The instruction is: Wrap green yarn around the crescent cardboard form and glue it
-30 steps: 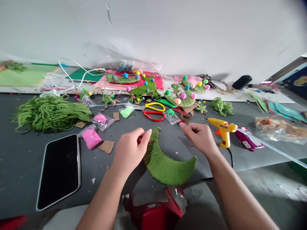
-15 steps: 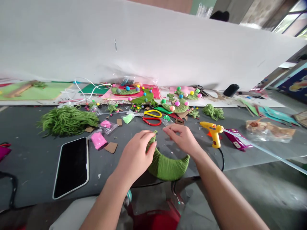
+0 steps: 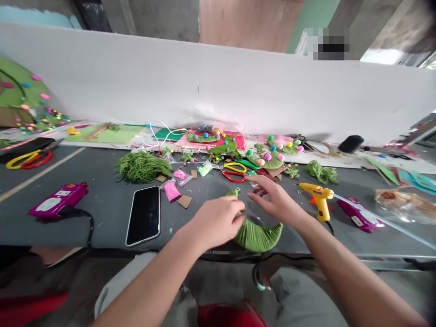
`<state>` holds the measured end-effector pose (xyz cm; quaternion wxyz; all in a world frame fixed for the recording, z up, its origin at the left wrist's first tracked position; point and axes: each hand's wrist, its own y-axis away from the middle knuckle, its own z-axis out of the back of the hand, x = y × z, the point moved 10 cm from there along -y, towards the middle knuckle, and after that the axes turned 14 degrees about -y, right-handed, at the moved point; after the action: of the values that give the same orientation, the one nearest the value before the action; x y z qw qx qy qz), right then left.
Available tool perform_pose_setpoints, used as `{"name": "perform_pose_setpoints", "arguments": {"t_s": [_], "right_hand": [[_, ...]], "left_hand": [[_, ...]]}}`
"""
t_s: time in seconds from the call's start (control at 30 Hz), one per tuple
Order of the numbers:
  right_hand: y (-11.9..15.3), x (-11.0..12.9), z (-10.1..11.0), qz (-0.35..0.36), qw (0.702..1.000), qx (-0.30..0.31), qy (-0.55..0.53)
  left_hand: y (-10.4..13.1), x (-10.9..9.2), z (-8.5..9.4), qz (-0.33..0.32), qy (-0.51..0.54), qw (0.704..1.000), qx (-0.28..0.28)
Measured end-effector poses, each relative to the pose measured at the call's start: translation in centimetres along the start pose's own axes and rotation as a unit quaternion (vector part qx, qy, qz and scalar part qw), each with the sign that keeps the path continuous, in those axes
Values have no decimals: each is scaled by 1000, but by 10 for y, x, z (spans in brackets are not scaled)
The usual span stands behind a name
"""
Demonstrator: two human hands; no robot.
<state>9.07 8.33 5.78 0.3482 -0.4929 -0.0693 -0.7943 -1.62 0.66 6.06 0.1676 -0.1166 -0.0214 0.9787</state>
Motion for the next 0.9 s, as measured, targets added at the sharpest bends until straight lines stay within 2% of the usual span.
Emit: {"name": "perform_pose_setpoints", "arguments": {"t_s": [0.03,0.13,0.2,0.27,0.3,0.37,0.43,0.53,0.67,0.9], "right_hand": [[4,-7,3,-21,1000,-1,1],[11,-20,11,-56,998,-7,4],[13,-19,14,-54,998,-11,10],[12,-13,11,-45,999,-4,18],[12,-9,9,-42,999,4,21],[11,0,1,-33,999,25,21],[10,9,-6,-20,999,46,20],[9,20,-18,4,997,73,19],[5,26,-30,28,995,92,14],[2,31,-39,39,993,112,2]], "left_hand": [[-1,19,5,32,6,999,-22],[4,103,22,179,-12,980,-87],[20,165,34,287,-36,950,-117],[40,220,41,377,-57,915,-134],[50,240,44,408,-66,900,-139],[64,270,42,442,-80,883,-138],[70,284,37,445,-92,881,-130],[69,293,28,433,-109,886,-124],[59,292,23,409,-117,896,-126],[52,286,29,404,-131,894,-143]]}}
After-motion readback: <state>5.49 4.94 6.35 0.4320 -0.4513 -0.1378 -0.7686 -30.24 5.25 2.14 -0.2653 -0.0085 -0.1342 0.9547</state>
